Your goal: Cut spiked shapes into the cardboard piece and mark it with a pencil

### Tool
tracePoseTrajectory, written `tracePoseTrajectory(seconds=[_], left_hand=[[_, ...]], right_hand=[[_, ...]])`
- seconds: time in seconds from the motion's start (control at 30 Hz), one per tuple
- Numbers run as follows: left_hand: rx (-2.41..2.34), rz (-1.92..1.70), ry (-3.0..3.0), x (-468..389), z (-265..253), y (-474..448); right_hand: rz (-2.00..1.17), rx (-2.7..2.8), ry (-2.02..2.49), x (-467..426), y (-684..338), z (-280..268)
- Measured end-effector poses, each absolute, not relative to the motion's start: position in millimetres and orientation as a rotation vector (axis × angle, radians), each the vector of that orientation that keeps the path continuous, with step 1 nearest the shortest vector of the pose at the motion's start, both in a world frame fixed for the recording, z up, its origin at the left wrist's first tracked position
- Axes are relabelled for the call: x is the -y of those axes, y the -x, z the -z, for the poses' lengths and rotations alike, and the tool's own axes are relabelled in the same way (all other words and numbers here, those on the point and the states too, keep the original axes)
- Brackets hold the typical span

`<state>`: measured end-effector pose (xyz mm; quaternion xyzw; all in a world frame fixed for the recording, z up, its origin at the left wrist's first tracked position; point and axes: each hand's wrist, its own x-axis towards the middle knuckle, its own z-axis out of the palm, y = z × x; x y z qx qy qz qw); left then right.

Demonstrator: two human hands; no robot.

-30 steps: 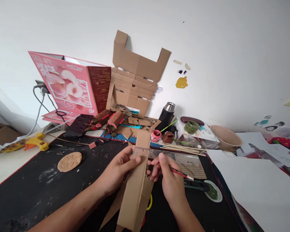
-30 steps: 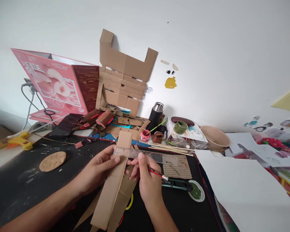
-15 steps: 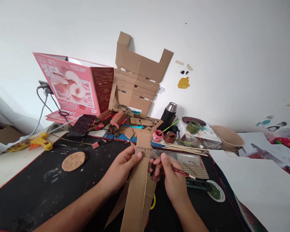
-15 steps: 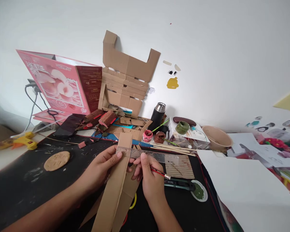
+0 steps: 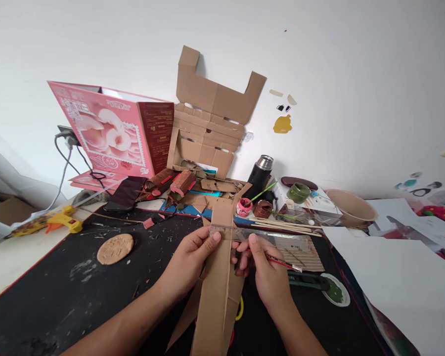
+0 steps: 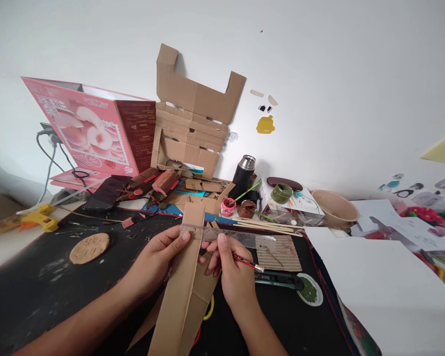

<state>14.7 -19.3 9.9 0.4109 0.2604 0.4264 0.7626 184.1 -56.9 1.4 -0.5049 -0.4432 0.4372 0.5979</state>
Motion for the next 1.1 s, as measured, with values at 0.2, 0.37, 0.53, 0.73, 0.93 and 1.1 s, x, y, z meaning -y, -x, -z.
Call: tracePoseTrajectory(seconds=[0.2, 0.37, 0.53, 0.73, 0.93, 1.1], left_hand=[[-0.599, -0.929, -0.899, 20.1, -12.9, -14.8], [-0.605, -0.936, -0.897, 19.0, -9.0, -14.4], [-0.62, -0.935, -0.885, 18.9, -8.6, -14.3], [-0.63, -0.951, -0.881, 19.5, -9.2, -15.1], [-0.628, -0.959, -0.873, 20.1, -9.2, -16.1], [-0.633, -0.966, -0.864, 19.5, -8.3, -16.8]], right_hand=[[-1.007, 1.04, 1.167, 57.3, -184.6, 2.2], [-0.977, 1.044, 1.148, 57.0, -183.6, 7.0], [-0.987, 1.057, 1.154, 57.1, -182.6, 2.1], [-0.993, 1.043, 1.178, 56.9, -182.7, 0.2], [-0.996, 1.062, 1.18, 56.4, -182.3, 0.8], [-0.995, 1.072, 1.189, 56.2, -182.5, 1.5]])
